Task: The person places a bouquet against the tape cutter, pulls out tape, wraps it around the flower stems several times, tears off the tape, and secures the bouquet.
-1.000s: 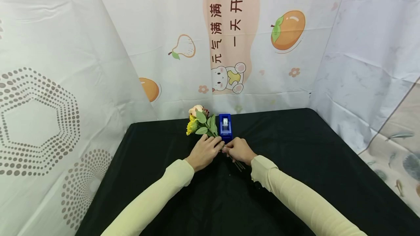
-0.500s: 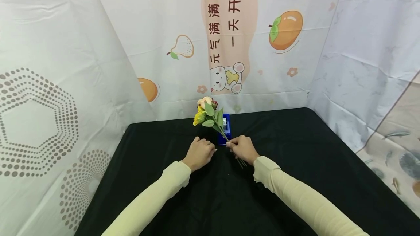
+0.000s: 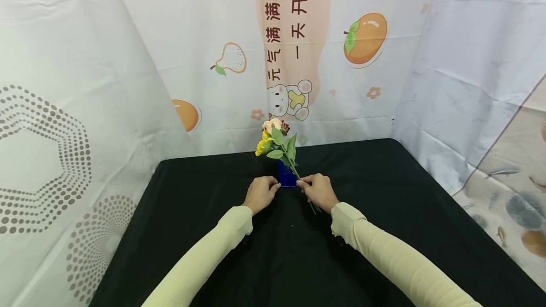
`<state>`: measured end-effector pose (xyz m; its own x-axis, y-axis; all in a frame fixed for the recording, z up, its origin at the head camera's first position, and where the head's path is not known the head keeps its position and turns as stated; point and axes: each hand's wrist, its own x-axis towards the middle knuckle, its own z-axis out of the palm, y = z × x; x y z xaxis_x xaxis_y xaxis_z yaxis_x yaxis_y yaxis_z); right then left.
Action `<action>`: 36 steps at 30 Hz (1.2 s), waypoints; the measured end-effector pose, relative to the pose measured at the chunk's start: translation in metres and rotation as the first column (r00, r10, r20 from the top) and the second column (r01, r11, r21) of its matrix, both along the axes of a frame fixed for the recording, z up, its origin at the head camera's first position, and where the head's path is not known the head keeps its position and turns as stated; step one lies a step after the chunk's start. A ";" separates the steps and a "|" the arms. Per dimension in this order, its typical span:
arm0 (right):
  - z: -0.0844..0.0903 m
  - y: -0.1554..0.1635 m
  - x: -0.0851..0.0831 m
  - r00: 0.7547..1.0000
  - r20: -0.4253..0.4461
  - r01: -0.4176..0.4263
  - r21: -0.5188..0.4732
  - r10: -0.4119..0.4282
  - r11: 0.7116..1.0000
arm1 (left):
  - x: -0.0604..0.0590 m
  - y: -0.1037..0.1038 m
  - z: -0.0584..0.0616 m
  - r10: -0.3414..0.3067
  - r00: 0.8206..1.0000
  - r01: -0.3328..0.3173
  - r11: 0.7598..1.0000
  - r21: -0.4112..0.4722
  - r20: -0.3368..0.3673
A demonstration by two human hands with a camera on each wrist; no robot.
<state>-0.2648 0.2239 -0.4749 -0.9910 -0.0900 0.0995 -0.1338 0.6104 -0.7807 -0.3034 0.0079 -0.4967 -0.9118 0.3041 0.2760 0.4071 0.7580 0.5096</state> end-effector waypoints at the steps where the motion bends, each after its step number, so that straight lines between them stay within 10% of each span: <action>1: 0.000 0.000 0.000 1.000 0.003 0.004 0.002 -0.004 1.000 | -0.001 0.002 -0.001 0.007 1.000 -0.007 1.000 0.006 0.006; 18: -0.006 0.007 0.001 1.000 0.007 0.020 -0.006 -0.020 1.000 | -0.019 0.016 0.003 -0.003 0.998 0.010 0.994 0.110 -0.066; 36: -0.001 0.023 0.001 0.998 -0.018 0.060 0.031 -0.060 0.998 | -0.024 0.013 0.008 -0.048 0.979 0.029 0.995 -0.096 -0.197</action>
